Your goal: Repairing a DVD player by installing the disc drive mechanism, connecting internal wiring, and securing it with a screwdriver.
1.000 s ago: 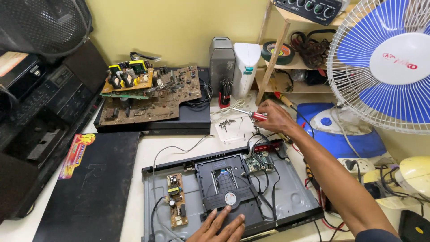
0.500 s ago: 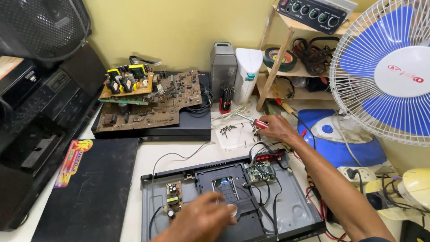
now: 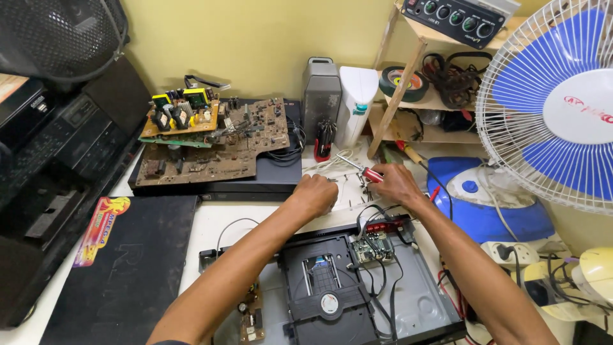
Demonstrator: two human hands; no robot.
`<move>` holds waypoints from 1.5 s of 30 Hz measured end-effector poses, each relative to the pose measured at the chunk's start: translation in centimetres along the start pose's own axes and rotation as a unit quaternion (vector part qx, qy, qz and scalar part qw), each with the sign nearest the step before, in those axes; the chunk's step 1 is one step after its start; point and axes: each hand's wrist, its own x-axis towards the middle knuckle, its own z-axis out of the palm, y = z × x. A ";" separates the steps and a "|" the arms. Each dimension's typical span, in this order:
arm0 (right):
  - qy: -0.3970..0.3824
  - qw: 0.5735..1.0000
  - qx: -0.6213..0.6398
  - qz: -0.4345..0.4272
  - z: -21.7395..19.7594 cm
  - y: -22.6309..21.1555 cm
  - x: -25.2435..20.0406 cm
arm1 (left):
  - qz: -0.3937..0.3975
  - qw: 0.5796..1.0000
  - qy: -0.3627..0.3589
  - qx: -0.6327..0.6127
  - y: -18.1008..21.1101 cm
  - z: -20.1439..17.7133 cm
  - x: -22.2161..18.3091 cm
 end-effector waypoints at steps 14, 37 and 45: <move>0.035 0.999 0.016 -0.037 -2.7 -2.8 -2.1 | 0.004 0.991 -0.132 -0.013 1.5 -4.1 0.2; 0.174 0.955 0.140 -0.197 -7.3 -13.3 -20.6 | -0.123 0.462 0.156 -0.864 2.6 -10.1 -12.4; 0.170 0.945 0.159 -0.228 -7.9 -15.8 -23.1 | -0.109 0.458 0.113 -0.875 3.0 -10.2 -15.3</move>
